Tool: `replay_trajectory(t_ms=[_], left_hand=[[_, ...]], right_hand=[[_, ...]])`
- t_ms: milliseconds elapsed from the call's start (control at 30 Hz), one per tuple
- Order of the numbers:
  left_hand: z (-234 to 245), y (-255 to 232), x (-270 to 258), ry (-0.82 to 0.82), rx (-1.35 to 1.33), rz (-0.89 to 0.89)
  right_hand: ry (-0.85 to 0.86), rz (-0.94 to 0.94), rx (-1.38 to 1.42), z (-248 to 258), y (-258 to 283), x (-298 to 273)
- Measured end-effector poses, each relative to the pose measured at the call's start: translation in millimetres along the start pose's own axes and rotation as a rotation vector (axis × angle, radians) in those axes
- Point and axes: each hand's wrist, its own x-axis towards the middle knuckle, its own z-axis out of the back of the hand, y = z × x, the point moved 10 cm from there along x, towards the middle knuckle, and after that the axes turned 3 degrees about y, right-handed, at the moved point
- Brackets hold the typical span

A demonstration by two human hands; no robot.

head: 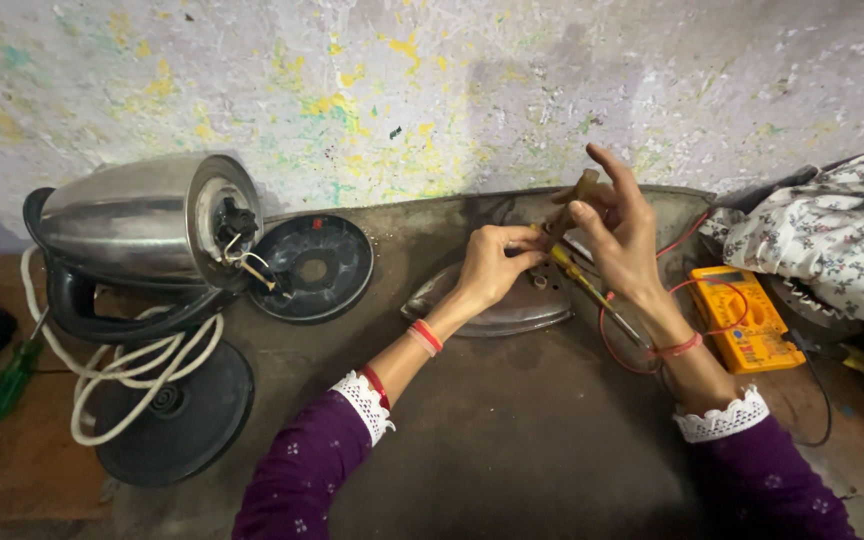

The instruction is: The person handles a disassembled electric iron, wiping its metal soleplate with a cloth and then using a screwdriver to tighten screws on the iron's base. A multimeter and other tools are visible on the workbench.

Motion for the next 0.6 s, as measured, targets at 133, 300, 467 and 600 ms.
replay_trajectory(t_ms=[133, 300, 467, 600], left_hand=[[-1.2, 4.5, -2.0, 0.022, -0.032, 0.074], [-2.2, 1.5, -1.2, 0.010, -0.007, 0.017], [-0.9, 4.5, -2.2, -0.013, 0.034, 0.003], [-2.1, 8.4, -2.2, -0.001, 0.031, 0.025]], right_hand=[[0.048, -0.011, 0.059, -1.5, -0.3, 0.0], [-0.066, 0.022, -0.171, 10.3, 4.7, -2.9], [-0.135, 0.015, -0.283, 8.6, 11.7, -4.8], [-0.114, 0.048, -0.330, 6.1, 18.2, -5.7]])
